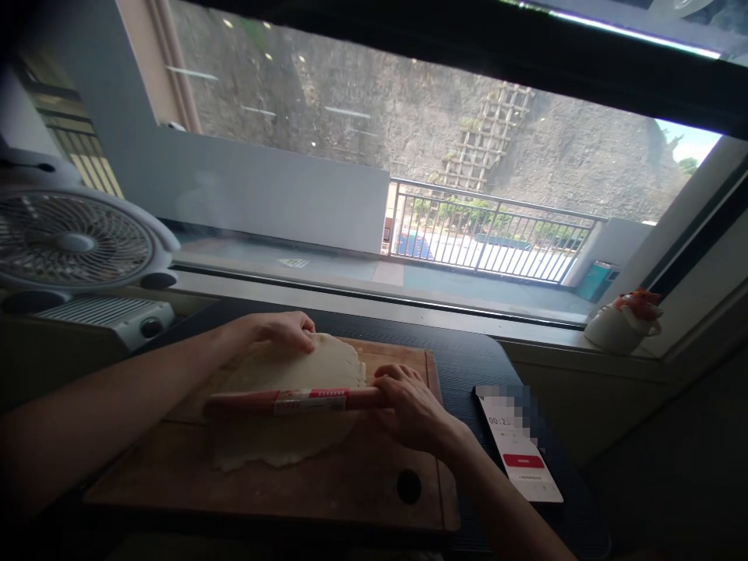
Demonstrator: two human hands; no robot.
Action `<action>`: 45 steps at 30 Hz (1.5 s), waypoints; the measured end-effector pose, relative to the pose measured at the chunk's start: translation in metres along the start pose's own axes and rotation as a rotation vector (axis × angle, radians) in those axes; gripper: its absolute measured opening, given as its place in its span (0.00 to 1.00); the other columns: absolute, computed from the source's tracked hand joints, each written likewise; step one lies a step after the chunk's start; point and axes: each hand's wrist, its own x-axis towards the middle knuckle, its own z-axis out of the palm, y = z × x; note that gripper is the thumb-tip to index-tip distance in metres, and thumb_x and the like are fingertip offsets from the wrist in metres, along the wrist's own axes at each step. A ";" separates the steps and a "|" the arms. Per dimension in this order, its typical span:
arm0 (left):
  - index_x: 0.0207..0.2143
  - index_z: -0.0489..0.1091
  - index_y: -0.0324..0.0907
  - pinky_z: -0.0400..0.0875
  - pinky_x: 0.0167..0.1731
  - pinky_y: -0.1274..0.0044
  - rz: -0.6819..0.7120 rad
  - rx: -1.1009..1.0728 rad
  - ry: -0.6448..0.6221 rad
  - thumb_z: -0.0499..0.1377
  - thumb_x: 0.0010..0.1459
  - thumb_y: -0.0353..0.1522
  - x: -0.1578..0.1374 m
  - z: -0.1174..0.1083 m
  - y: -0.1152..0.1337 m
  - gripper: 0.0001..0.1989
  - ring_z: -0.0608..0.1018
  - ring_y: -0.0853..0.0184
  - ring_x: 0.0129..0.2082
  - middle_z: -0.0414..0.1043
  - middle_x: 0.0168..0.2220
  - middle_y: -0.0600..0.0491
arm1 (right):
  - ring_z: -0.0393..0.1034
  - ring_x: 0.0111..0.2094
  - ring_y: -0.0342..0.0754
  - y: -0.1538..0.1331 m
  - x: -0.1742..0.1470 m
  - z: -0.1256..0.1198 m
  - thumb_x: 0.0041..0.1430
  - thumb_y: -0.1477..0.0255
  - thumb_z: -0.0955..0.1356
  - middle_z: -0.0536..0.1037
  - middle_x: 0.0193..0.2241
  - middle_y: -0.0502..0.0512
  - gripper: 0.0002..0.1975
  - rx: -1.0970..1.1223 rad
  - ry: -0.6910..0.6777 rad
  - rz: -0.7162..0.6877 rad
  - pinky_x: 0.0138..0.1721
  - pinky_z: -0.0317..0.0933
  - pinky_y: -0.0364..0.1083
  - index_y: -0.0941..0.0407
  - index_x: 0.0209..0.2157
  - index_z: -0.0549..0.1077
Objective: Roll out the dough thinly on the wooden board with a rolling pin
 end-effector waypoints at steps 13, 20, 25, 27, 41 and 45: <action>0.57 0.61 0.43 0.51 0.58 0.61 0.266 0.462 0.638 0.42 0.62 0.41 -0.072 0.102 0.015 0.24 0.64 0.56 0.58 0.63 0.58 0.46 | 0.60 0.50 0.49 0.000 0.066 0.031 0.68 0.63 0.53 0.72 0.45 0.54 0.19 -0.173 0.094 0.233 0.53 0.50 0.51 0.53 0.39 0.71; 0.54 0.65 0.40 0.49 0.58 0.59 0.180 0.524 0.766 0.43 0.63 0.41 -0.046 0.072 0.004 0.23 0.65 0.56 0.56 0.66 0.55 0.44 | 0.57 0.54 0.53 0.021 0.134 0.044 0.67 0.60 0.52 0.70 0.49 0.57 0.20 -0.272 -0.032 0.326 0.52 0.50 0.53 0.51 0.48 0.68; 0.53 0.65 0.39 0.52 0.56 0.58 0.086 0.477 0.661 0.41 0.63 0.40 -0.030 0.057 -0.007 0.24 0.63 0.55 0.58 0.65 0.56 0.42 | 0.56 0.55 0.51 0.021 0.150 0.041 0.67 0.59 0.51 0.67 0.52 0.59 0.22 -0.257 -0.054 0.358 0.52 0.51 0.52 0.52 0.53 0.65; 0.56 0.63 0.41 0.50 0.58 0.59 0.151 0.446 0.544 0.40 0.64 0.41 -0.043 0.074 -0.007 0.25 0.58 0.55 0.62 0.60 0.60 0.43 | 0.54 0.57 0.51 0.014 0.127 0.041 0.67 0.59 0.51 0.67 0.52 0.57 0.22 -0.260 -0.058 0.313 0.53 0.51 0.52 0.51 0.52 0.66; 0.34 0.73 0.42 0.67 0.37 0.69 -0.072 0.341 0.352 0.51 0.51 0.47 -0.013 0.026 -0.011 0.21 0.75 0.56 0.37 0.75 0.38 0.45 | 0.53 0.58 0.55 -0.010 0.083 0.049 0.66 0.61 0.54 0.68 0.51 0.56 0.19 -0.298 0.088 0.336 0.55 0.49 0.54 0.50 0.47 0.69; 0.33 0.73 0.41 0.64 0.27 0.76 -0.084 0.130 0.171 0.57 0.43 0.42 -0.008 0.017 -0.006 0.18 0.74 0.63 0.28 0.74 0.32 0.50 | 0.52 0.58 0.55 -0.010 0.077 0.049 0.66 0.60 0.54 0.68 0.52 0.57 0.19 -0.293 0.106 0.356 0.55 0.49 0.54 0.51 0.49 0.68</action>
